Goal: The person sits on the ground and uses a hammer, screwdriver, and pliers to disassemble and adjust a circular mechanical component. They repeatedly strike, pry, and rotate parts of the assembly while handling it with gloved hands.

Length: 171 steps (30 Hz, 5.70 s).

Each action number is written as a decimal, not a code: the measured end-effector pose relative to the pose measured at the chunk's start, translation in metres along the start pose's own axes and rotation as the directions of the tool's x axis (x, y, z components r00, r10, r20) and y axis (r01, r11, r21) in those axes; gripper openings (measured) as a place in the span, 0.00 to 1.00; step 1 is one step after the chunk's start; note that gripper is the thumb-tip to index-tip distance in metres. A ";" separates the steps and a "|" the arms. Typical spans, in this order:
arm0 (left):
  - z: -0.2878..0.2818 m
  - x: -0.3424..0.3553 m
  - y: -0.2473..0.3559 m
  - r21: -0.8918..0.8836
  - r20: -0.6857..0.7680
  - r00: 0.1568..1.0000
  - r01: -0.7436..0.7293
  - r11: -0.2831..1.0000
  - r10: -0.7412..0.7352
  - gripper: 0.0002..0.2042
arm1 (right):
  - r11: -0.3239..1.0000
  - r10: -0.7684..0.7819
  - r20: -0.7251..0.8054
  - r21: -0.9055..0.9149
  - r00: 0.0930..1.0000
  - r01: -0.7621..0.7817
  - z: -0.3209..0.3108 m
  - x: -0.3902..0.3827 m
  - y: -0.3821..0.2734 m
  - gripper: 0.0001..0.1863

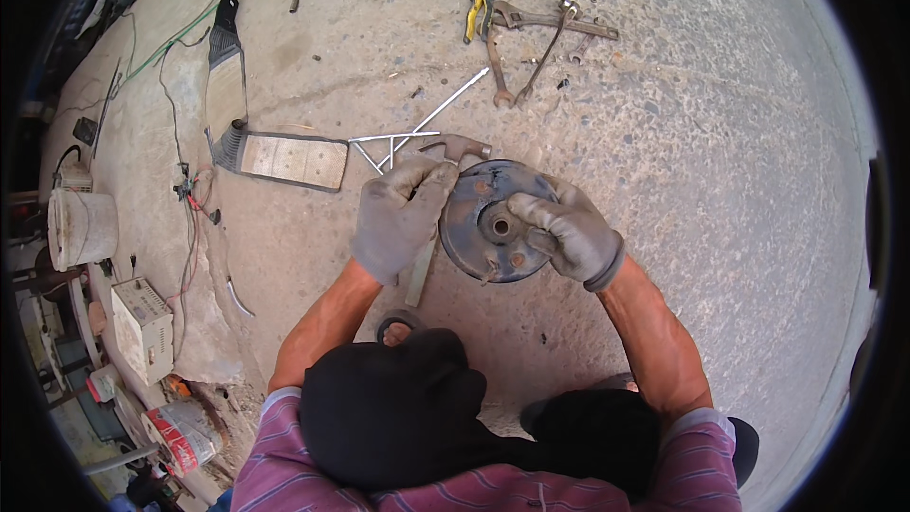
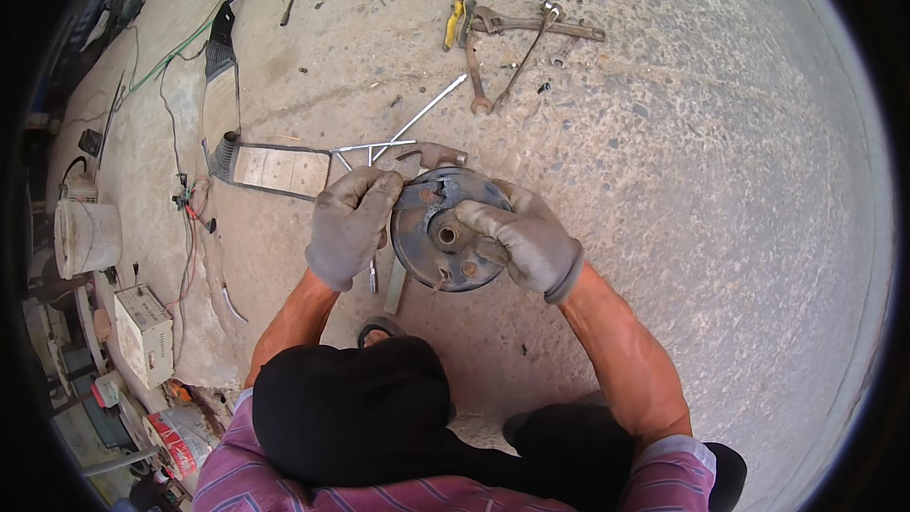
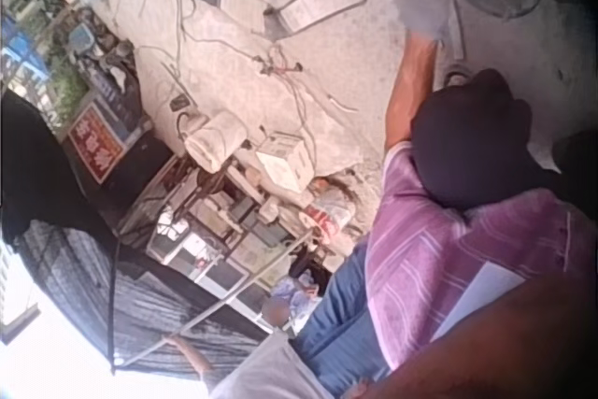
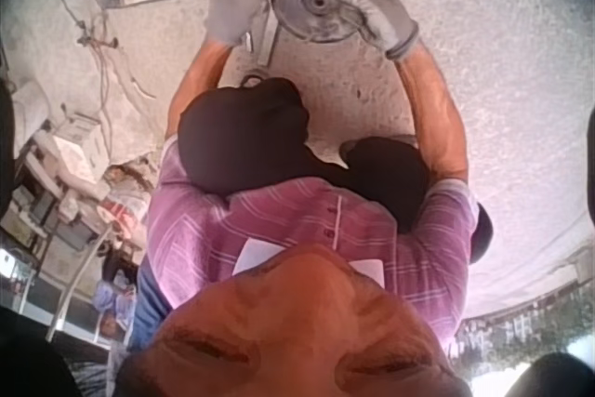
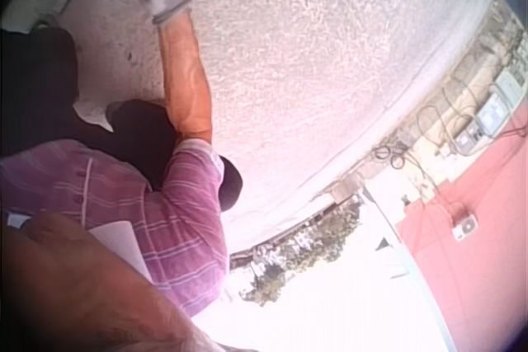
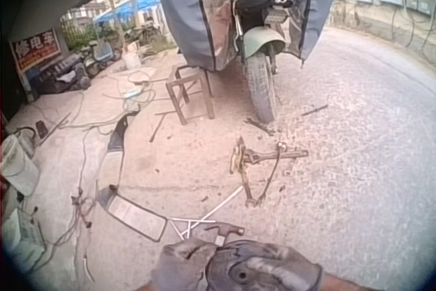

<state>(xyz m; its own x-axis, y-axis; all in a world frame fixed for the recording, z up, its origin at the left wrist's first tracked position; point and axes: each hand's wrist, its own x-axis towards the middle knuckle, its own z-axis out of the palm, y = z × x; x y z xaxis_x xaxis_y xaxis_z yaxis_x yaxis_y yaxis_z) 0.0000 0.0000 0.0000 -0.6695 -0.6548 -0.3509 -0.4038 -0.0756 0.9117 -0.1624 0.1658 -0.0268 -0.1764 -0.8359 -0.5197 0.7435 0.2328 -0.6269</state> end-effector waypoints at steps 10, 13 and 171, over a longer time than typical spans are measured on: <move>0.003 0.018 -0.029 -0.130 0.075 0.995 0.081 0.988 -0.072 0.13 | 0.999 -0.003 -0.055 -0.051 0.998 0.000 0.001 0.003 0.011 0.19; 0.000 0.020 -0.036 -0.216 0.132 0.991 0.046 0.975 -0.018 0.13 | 0.999 0.028 -0.021 -0.016 0.999 -0.029 -0.006 0.005 0.012 0.18; 0.046 -0.001 0.003 0.046 0.050 0.865 -0.501 0.864 0.499 0.24 | 0.398 -0.774 0.261 -0.508 0.577 0.764 0.016 -0.012 0.001 0.64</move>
<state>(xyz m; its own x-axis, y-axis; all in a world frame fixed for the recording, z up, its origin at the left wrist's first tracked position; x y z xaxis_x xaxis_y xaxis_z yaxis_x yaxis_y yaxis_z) -0.0294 0.0349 -0.0067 -0.8119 -0.5666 0.1405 -0.0422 0.2969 0.9540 -0.1492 0.1683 -0.0120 -0.5088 -0.7922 0.3369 -0.1667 -0.2933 -0.9414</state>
